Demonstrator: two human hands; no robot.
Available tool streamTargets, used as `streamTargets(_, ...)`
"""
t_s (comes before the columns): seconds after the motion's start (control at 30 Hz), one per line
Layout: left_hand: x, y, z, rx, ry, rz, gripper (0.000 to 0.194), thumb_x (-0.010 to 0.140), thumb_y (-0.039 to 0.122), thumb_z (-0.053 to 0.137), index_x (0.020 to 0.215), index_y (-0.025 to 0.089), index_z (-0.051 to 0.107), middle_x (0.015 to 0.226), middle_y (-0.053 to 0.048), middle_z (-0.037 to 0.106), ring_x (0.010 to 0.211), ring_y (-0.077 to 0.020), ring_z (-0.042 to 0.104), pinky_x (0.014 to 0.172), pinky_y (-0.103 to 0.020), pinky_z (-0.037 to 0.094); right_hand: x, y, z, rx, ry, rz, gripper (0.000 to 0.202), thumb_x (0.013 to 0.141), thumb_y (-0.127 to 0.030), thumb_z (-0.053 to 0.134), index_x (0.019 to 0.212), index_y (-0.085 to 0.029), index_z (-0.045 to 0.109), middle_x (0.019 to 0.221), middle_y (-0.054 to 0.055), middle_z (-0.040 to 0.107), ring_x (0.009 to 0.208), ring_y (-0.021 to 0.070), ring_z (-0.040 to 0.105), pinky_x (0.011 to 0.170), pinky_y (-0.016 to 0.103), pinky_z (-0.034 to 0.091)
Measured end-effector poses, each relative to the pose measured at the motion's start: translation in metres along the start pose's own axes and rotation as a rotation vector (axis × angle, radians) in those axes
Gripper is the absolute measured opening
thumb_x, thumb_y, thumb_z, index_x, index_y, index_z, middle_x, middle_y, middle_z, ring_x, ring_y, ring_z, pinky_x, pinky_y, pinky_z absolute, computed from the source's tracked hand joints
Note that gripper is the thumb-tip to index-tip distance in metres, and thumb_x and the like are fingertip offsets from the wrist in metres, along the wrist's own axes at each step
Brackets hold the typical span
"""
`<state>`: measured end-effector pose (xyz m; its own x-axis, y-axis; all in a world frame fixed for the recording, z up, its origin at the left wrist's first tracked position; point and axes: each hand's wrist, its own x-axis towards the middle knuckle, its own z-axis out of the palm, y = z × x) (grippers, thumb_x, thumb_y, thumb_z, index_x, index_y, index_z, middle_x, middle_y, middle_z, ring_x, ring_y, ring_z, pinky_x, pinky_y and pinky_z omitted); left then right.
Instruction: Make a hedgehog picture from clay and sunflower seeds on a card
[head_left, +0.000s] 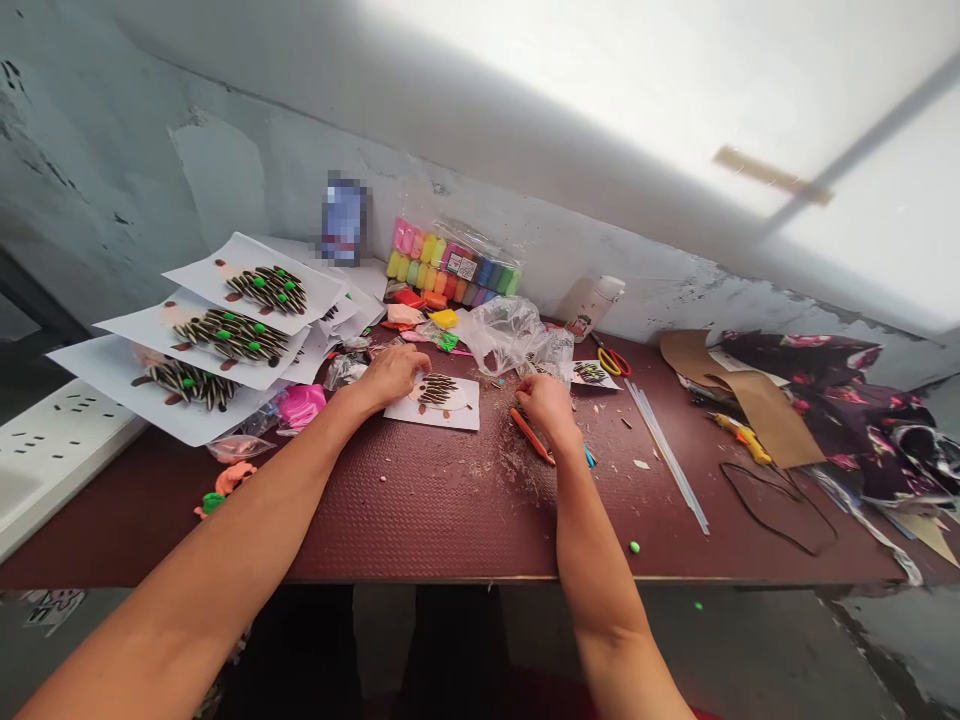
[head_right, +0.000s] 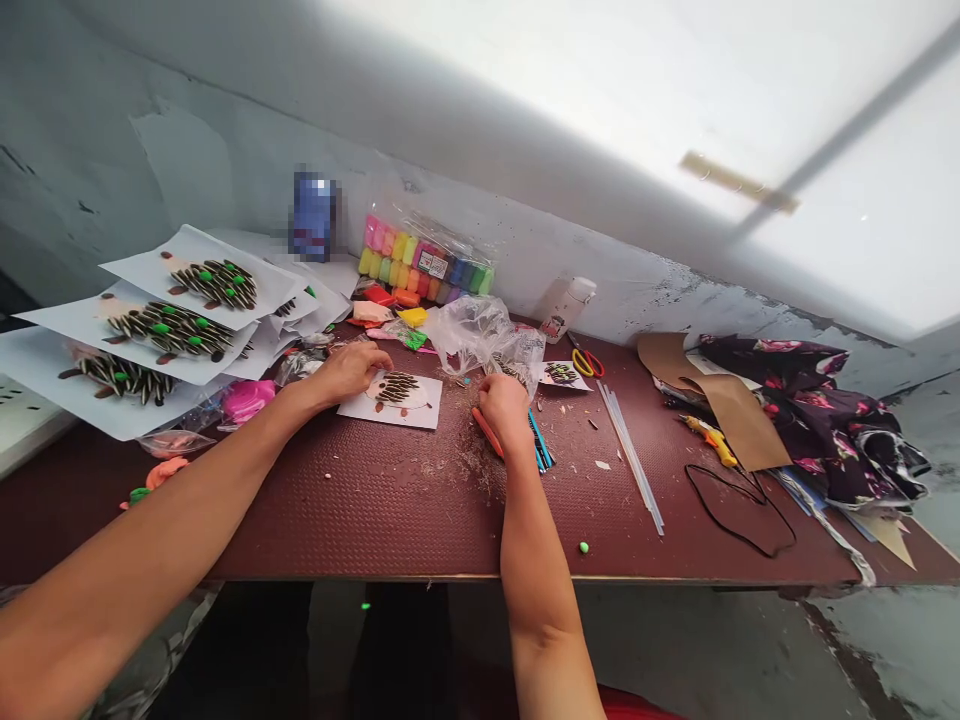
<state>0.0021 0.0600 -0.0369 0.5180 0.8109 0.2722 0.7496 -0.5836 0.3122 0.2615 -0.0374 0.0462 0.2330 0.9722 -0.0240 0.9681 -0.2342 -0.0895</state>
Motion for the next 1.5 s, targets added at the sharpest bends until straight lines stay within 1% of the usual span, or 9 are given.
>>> streamTargets(0.2,-0.001,-0.001,0.000,0.000,0.005,0.015,0.035,0.083,0.012,0.051,0.099,0.022,0.080,0.095,-0.008,0.075,0.095,-0.0234,0.068,0.086,-0.031,0.053,0.005,0.020,0.000,0.030,-0.057,-0.012,0.023,0.081,-0.014,0.064,0.092,-0.024,0.082,0.097,0.009,0.079,0.091,0.0230,0.071,0.072,0.028,0.045)
streamTargets(0.4,0.000,0.000,-0.001,-0.003,-0.002,-0.003,0.035,0.081,0.009,0.053,0.099,0.022,0.080,0.095,-0.008,0.075,0.095,-0.0243,0.068,0.085,-0.031,0.052,0.007,0.024,0.005,0.046,-0.111,-0.075,0.017,0.073,-0.011,0.070,0.082,-0.021,0.080,0.081,0.007,0.076,0.078,0.0199,0.068,0.068,0.025,0.043)
streamTargets(0.6,0.000,0.003,-0.004,0.004,-0.016,-0.019,0.035,0.082,0.008,0.053,0.100,0.022,0.081,0.095,-0.009,0.075,0.095,-0.0248,0.068,0.085,-0.032,0.052,0.008,0.018,0.009,0.091,-0.029,-0.074,0.023,0.078,-0.010,0.062,0.089,-0.019,0.080,0.089,0.010,0.077,0.084,0.0221,0.068,0.074,0.028,0.045)
streamTargets(0.77,-0.001,0.002,-0.004,0.005,-0.016,-0.014,0.035,0.083,0.010,0.052,0.101,0.021,0.081,0.096,-0.009,0.075,0.095,-0.0251,0.068,0.085,-0.033,0.052,0.011,0.013,0.012,0.424,0.025,-0.191,0.036,0.081,-0.016,0.054,0.106,-0.020,0.079,0.078,0.001,0.071,0.075,0.0152,0.062,0.070,0.024,0.042)
streamTargets(0.9,0.000,0.001,-0.002,0.009,-0.017,-0.004,0.035,0.084,0.011,0.051,0.101,0.021,0.080,0.096,-0.010,0.075,0.096,-0.0250,0.068,0.087,-0.033,0.053,0.011,-0.001,0.024,0.769,-0.076,-0.289,0.031,0.077,-0.024,0.059,0.101,-0.016,0.076,0.072,-0.002,0.066,0.064,0.0119,0.055,0.062,0.022,0.040)
streamTargets(1.0,0.000,0.000,-0.001,0.002,-0.010,-0.001,0.035,0.084,0.011,0.051,0.101,0.021,0.081,0.097,-0.010,0.075,0.097,-0.0249,0.068,0.088,-0.033,0.053,0.008,-0.014,0.031,0.874,-0.098,-0.351,0.022,0.076,-0.024,0.059,0.090,-0.015,0.073,0.075,-0.001,0.067,0.068,0.0121,0.056,0.066,0.022,0.042)
streamTargets(1.2,0.000,-0.002,0.002,0.000,0.008,0.006,0.036,0.083,0.012,0.051,0.100,0.021,0.080,0.096,-0.009,0.075,0.095,-0.0239,0.068,0.087,-0.032,0.054,0.002,-0.025,0.033,0.784,0.000,-0.375,0.016,0.076,-0.026,0.063,0.083,-0.017,0.073,0.081,0.001,0.066,0.074,0.0132,0.055,0.070,0.023,0.042)
streamTargets(1.33,0.000,-0.002,0.002,0.009,0.002,0.012,0.037,0.082,0.012,0.050,0.101,0.021,0.080,0.097,-0.010,0.075,0.095,-0.0240,0.067,0.087,-0.033,0.054,0.002,-0.024,0.034,0.750,-0.009,-0.320,0.017,0.080,-0.025,0.058,0.083,-0.016,0.071,0.071,-0.002,0.063,0.064,0.0123,0.051,0.063,0.023,0.038)
streamTargets(1.5,0.000,-0.001,0.001,-0.001,0.006,0.000,0.037,0.080,0.012,0.051,0.100,0.022,0.081,0.095,-0.009,0.075,0.093,-0.0232,0.067,0.086,-0.031,0.054,0.001,-0.023,0.034,0.567,0.051,-0.295,0.016,0.083,-0.020,0.056,0.083,-0.017,0.072,0.076,0.001,0.069,0.069,0.0138,0.056,0.069,0.024,0.040)
